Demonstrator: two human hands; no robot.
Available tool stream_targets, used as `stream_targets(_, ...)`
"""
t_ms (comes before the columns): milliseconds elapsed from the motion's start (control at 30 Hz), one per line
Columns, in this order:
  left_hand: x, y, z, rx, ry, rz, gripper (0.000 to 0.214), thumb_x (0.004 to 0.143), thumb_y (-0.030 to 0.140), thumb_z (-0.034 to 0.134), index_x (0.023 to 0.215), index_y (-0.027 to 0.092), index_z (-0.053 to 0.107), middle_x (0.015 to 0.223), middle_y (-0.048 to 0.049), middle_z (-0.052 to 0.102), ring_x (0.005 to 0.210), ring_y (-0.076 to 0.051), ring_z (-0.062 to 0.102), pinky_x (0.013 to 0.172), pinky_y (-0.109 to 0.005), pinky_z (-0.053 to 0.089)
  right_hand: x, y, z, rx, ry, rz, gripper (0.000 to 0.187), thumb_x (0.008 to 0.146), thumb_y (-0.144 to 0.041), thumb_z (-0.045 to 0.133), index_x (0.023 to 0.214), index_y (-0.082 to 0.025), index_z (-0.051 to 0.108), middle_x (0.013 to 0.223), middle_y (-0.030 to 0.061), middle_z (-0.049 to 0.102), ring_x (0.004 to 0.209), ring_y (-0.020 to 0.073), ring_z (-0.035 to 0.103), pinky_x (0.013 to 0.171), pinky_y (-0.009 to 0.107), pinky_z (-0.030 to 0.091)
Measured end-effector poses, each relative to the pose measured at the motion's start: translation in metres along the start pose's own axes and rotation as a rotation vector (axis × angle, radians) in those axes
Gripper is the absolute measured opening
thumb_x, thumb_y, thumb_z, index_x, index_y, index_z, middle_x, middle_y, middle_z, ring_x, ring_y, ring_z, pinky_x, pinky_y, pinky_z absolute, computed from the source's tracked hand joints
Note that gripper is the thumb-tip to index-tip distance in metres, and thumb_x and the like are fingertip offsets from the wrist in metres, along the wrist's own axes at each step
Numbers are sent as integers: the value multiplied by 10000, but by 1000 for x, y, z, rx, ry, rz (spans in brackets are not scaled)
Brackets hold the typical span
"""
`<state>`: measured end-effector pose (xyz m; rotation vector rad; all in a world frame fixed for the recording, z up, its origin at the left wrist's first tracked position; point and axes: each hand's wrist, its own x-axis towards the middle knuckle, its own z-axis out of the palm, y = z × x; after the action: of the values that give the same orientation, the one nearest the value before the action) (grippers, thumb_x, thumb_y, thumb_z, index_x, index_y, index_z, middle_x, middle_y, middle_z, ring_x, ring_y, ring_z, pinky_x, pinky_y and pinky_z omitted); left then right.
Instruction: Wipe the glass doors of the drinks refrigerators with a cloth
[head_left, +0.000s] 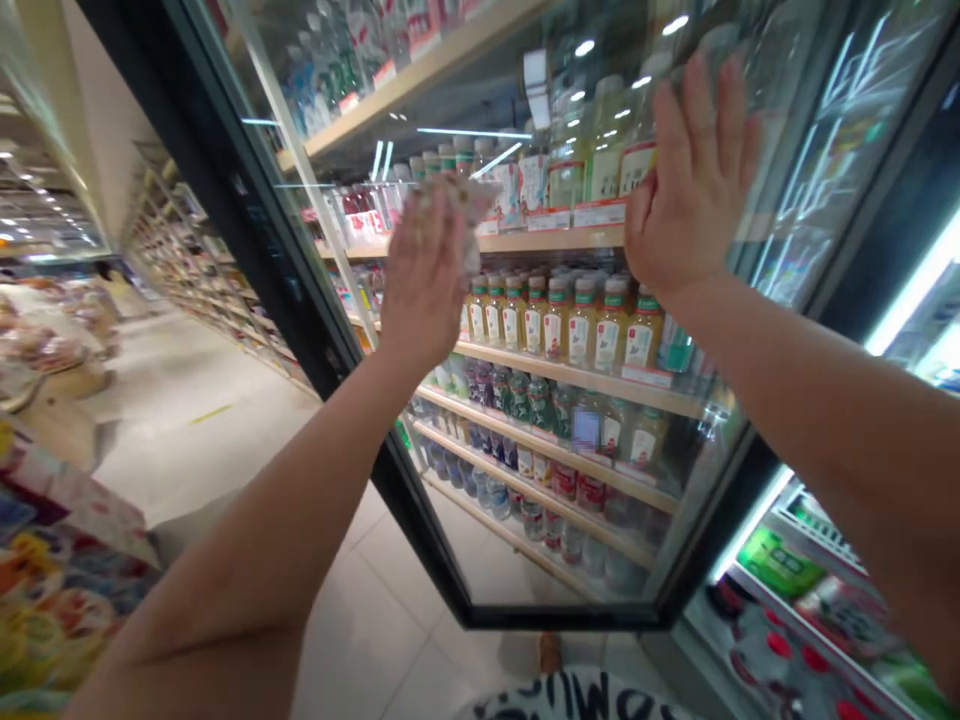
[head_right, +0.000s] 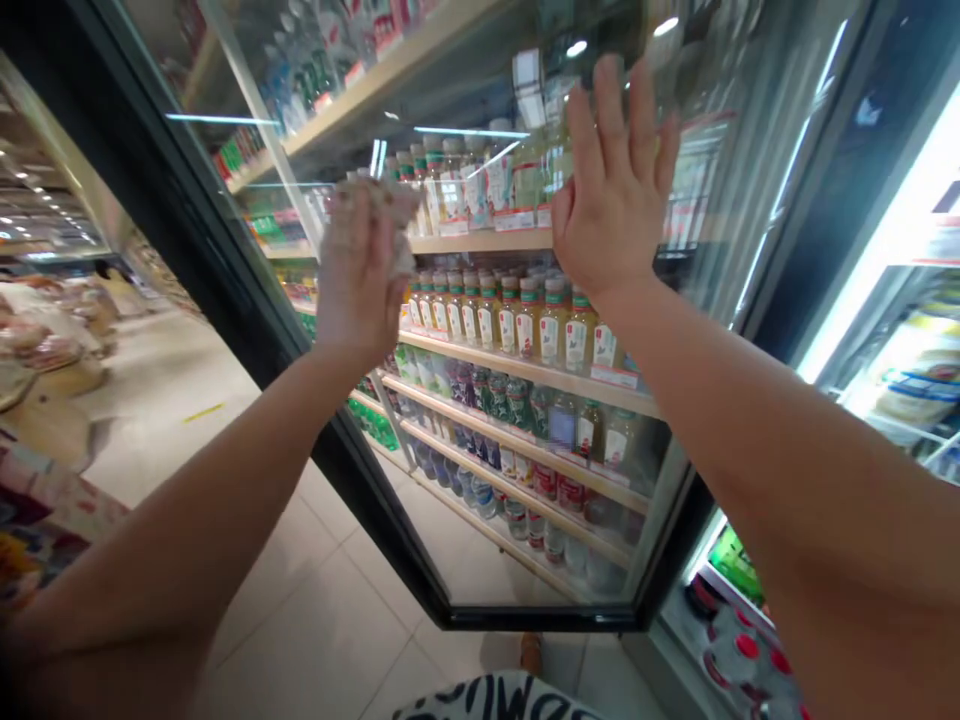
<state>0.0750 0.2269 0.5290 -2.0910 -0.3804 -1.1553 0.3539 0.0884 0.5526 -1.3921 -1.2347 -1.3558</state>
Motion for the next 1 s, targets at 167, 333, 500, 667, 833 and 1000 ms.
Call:
stream_targets(167, -7, -12, -13, 20, -161, 228, 567, 1040, 269, 357, 1590, 278, 219, 1684, -13, 194, 1564, -231, 77, 1292, -512, 128, 2, -1, 5, 56, -21, 49, 643, 947, -232, 439, 1572, -185, 296, 1667, 60, 249, 1561, 310, 165, 1253, 610, 150)
stream_targets(333, -18, -26, -17, 45, -24, -33, 604, 1038, 293, 342, 1602, 165, 168, 1698, -77, 108, 1564, -290, 2, 1282, -567, 137, 2, 0, 9, 81, -4, 62, 648, 931, -223, 429, 1569, -205, 313, 1667, 23, 248, 1566, 295, 155, 1255, 606, 150)
stream_targets(500, -22, -40, -23, -7, -211, 135, 551, 1025, 253, 349, 1573, 265, 298, 1653, 15, 281, 1549, -269, 166, 1278, -554, 210, 2, 2, 13, 88, 8, 49, 631, 946, -259, 419, 1566, -210, 312, 1664, 7, 258, 1566, 281, 156, 1266, 594, 143)
stream_targets(667, -23, -56, -34, 43, -1, -68, 627, 1030, 320, 362, 1616, 249, 152, 1689, 65, 38, 1559, -300, 86, 1296, -568, 174, 4, 1, 15, 149, -6, 99, 652, 937, -279, 432, 1559, -399, 278, 1612, -108, 355, 1570, 258, 150, 1278, 586, 130)
stream_targets(833, -42, -62, -33, 97, -93, 137, 656, 1018, 241, 384, 1626, 252, 138, 1680, -30, 142, 1528, -365, 201, 1224, -633, 309, 4, -1, 14, 94, 16, 58, 649, 917, -244, 432, 1558, -273, 334, 1640, 6, 325, 1555, 293, 207, 1253, 631, 196)
stream_targets(1000, -33, -68, -31, 109, 77, -98, 672, 1032, 300, 369, 1620, 345, 47, 1686, 83, 55, 1532, -361, 197, 1251, -621, 279, 4, -2, 15, 94, 22, 52, 657, 923, -241, 419, 1570, -283, 311, 1630, 35, 346, 1546, 302, 237, 1236, 661, 207)
